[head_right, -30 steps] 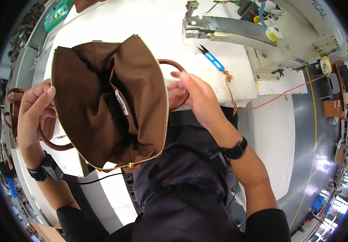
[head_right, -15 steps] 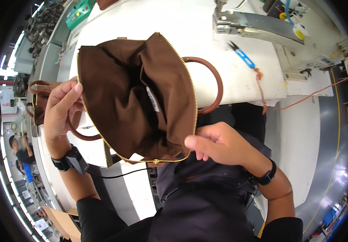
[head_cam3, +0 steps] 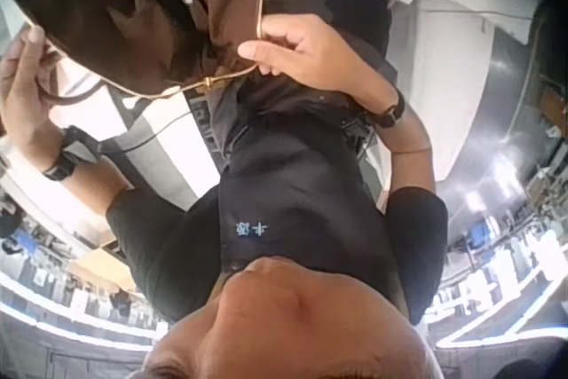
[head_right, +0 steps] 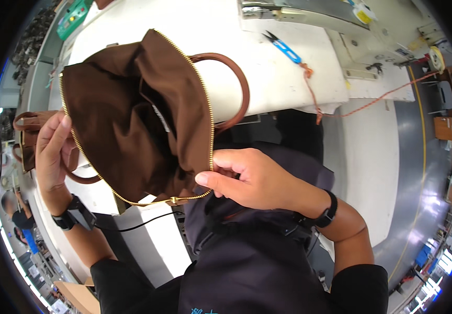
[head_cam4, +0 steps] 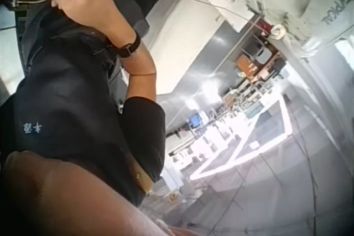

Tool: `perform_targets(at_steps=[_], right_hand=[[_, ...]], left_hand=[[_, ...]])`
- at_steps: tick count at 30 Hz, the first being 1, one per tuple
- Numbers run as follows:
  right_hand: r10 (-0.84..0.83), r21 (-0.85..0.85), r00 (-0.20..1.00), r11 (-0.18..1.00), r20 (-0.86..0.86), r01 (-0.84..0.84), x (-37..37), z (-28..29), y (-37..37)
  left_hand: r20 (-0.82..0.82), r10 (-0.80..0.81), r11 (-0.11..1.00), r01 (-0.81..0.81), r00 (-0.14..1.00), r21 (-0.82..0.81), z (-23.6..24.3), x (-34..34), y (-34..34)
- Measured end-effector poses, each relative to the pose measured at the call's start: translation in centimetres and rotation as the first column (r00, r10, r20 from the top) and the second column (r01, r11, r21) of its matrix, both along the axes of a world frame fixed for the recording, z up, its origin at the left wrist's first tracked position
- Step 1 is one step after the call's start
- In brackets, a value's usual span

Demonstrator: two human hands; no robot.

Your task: Sewing a zipper and assembling parts of a brown leather bag using an industrial sewing machine.

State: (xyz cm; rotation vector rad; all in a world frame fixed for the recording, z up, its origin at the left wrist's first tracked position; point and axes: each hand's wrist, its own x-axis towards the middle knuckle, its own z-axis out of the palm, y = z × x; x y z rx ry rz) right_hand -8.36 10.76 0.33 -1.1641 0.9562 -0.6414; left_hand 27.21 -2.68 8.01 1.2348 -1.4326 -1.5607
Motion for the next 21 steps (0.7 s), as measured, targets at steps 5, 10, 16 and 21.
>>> perform_targets(at_steps=[5,10,16,21], right_hand=[[-0.007,0.048,0.997,0.999,0.071,0.004,-0.2,-0.8,0.4],[-0.051,0.064,0.982,0.997,0.181,0.04,-0.5,-1.9,0.6],[-0.047,0.005,0.964,0.999,0.262,0.047,-0.8,-1.9,0.6],[-0.037,0.021,0.976,0.999,0.213,0.033,-1.2,-2.1,0.5]], left_hand=[[0.016,0.056,0.998,-0.056,0.998,-0.016,-0.2,1.4,0.5],[0.015,0.078,0.995,-0.077,0.997,-0.057,-1.3,1.5,0.3],[-0.011,-0.004,1.0,0.003,1.0,-0.018,-1.0,1.7,0.3],[-0.005,0.014,1.0,-0.014,1.0,-0.016,-0.7,1.3,0.3]])
